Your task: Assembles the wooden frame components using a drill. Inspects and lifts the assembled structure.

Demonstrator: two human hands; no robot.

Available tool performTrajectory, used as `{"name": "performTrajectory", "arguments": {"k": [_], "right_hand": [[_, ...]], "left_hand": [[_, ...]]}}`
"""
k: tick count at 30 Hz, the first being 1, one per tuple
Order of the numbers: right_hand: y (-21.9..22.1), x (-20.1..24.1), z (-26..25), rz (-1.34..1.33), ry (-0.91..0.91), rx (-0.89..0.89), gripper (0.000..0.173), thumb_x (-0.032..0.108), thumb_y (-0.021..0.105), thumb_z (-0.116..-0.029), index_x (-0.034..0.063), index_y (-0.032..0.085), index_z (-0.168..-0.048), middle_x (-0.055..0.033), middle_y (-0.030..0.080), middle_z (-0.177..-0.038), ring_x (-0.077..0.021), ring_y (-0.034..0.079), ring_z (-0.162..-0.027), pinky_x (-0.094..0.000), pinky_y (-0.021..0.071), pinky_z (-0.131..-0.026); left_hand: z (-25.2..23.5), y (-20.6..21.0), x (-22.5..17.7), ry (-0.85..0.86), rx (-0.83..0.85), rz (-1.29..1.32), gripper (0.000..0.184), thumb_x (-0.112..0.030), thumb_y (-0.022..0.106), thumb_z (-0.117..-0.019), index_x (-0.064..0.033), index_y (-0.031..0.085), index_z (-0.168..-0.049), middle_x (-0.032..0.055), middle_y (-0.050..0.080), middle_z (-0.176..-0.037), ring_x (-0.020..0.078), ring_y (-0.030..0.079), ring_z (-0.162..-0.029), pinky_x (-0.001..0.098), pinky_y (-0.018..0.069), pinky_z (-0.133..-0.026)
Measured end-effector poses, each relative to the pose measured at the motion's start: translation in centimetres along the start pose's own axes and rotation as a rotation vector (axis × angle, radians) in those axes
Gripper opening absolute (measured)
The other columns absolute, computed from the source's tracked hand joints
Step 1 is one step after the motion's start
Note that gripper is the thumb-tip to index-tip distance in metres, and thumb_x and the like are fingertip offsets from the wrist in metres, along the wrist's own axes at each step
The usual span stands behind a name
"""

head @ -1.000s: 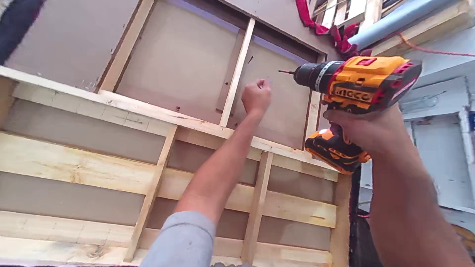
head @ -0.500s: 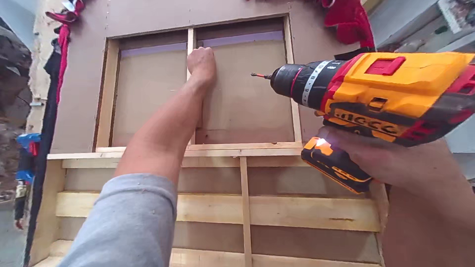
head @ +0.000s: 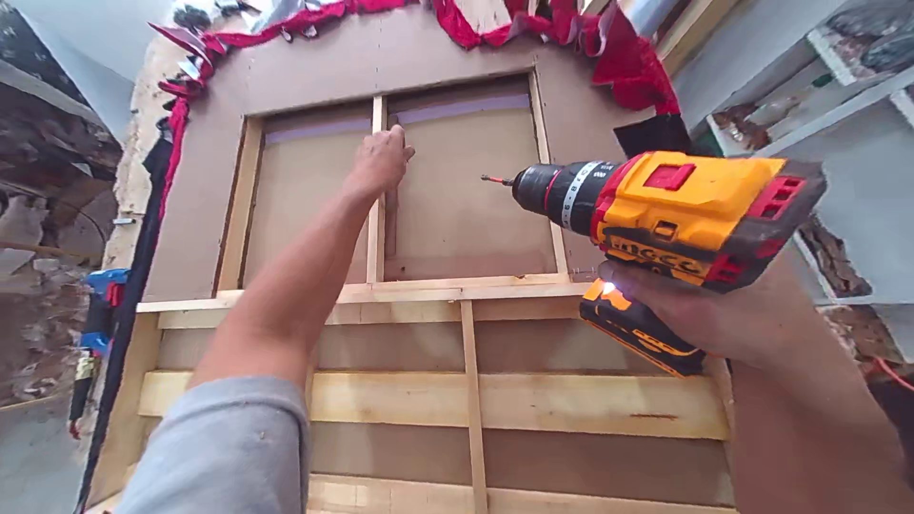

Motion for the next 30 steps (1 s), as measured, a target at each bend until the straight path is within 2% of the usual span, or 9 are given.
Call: {"name": "performTrajectory", "arguments": {"k": [2,5,9,12,16,18,24,28,30], "right_hand": [[0.0,0.4,0.5,-0.026,-0.019,-0.023,0.038,0.036,0.079,-0.0804,0.0185,0.068,-0.113,0.0092,0.073,-0.095,-0.0013,0.071,-0.083,-0.0248,0.0631,-0.074],[0.5,1.2,0.6,-0.137,-0.103,-0.052,0.043,0.028,0.080,-0.0825,0.0118,0.066,-0.119,0.0064,0.074,-0.102,-0.0032,0.071,-0.088,-0.0259,0.0628,-0.080],[1.7,3.0,1.3,-0.290,-0.084,-0.096,0.033,0.022,0.079,-0.0792,0.0167,0.068,-0.110,0.0064,0.072,-0.083,-0.0066,0.067,-0.061,-0.0231,0.0590,-0.055],[2.3,4.2,2.5,-0.379,-0.057,-0.112,0.029,0.017,0.077,-0.0798,0.0156,0.070,-0.108,0.0033,0.073,-0.080,-0.0095,0.067,-0.058,-0.0243,0.0584,-0.053],[3.0,5.7,4.0,-0.448,-0.037,-0.150,0.025,0.013,0.075,-0.0773,0.0135,0.072,-0.102,0.0014,0.072,-0.076,-0.0105,0.065,-0.054,-0.0244,0.0573,-0.050],[3.4,6.3,4.5,-0.455,-0.040,-0.144,0.024,0.011,0.074,-0.0779,0.0138,0.072,-0.102,0.0015,0.073,-0.077,-0.0095,0.065,-0.054,-0.0234,0.0567,-0.050],[4.4,7.2,5.2,-0.460,-0.017,-0.142,0.025,0.009,0.074,-0.0781,0.0111,0.071,-0.103,-0.0012,0.074,-0.081,-0.0107,0.065,-0.054,-0.0235,0.0565,-0.049],[5.2,7.7,5.4,-0.437,-0.026,-0.127,0.024,0.013,0.076,-0.0786,0.0128,0.072,-0.102,0.0002,0.073,-0.077,-0.0104,0.065,-0.055,-0.0238,0.0571,-0.050],[5.6,7.9,5.4,-0.394,-0.049,-0.139,0.024,0.017,0.077,-0.0784,0.0141,0.072,-0.102,0.0018,0.072,-0.076,-0.0102,0.066,-0.056,-0.0243,0.0576,-0.052]], "left_hand": [[2.0,-0.9,-0.1,-0.049,-0.116,0.418,0.036,-0.029,0.054,-0.1055,0.0010,0.062,-0.124,0.0193,0.070,-0.109,0.0321,0.069,-0.100,0.0536,0.0558,-0.091],[4.9,0.5,-0.5,-0.227,-0.152,1.397,0.019,-0.018,0.048,-0.1087,-0.0033,0.059,-0.107,0.0011,0.063,-0.078,0.0037,0.052,-0.052,0.0171,0.0469,-0.049],[8.3,2.8,-2.1,-0.342,-0.291,2.472,0.033,-0.022,0.034,-0.1059,-0.0087,0.056,-0.084,-0.0010,0.056,-0.061,0.0069,0.052,-0.045,0.0184,0.0468,-0.045],[10.4,3.0,-3.1,-0.098,-0.366,2.845,0.037,-0.025,0.034,-0.1062,-0.0089,0.062,-0.088,-0.0023,0.060,-0.064,0.0078,0.059,-0.052,0.0188,0.0525,-0.053],[12.3,2.3,-4.7,0.298,-0.301,3.036,0.032,-0.017,0.037,-0.1083,-0.0039,0.065,-0.114,0.0036,0.071,-0.082,0.0120,0.071,-0.069,0.0228,0.0605,-0.070],[13.0,1.7,-5.8,0.371,-0.255,3.081,0.032,-0.016,0.039,-0.1079,-0.0047,0.068,-0.113,0.0041,0.074,-0.084,0.0128,0.073,-0.073,0.0231,0.0607,-0.074],[14.1,0.2,-7.2,0.524,-0.243,3.168,0.027,-0.019,0.045,-0.0998,-0.0085,0.066,-0.087,-0.0005,0.064,-0.066,0.0094,0.061,-0.052,0.0202,0.0530,-0.054],[14.8,0.0,-6.9,0.698,-0.234,3.044,0.021,-0.020,0.053,-0.0970,-0.0111,0.072,-0.097,0.0034,0.072,-0.084,0.0151,0.068,-0.069,0.0269,0.0580,-0.068],[15.3,0.0,-7.0,0.590,-0.237,2.964,0.018,-0.020,0.053,-0.1022,-0.0125,0.070,-0.103,0.0032,0.071,-0.085,0.0144,0.069,-0.070,0.0273,0.0596,-0.068]]}}
Point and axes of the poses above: each hand's wrist, its own z-axis away from the middle knuckle, its own y-axis out of the palm, x = y × z, the point moved 5 cm from there along -z, towards the middle knuckle
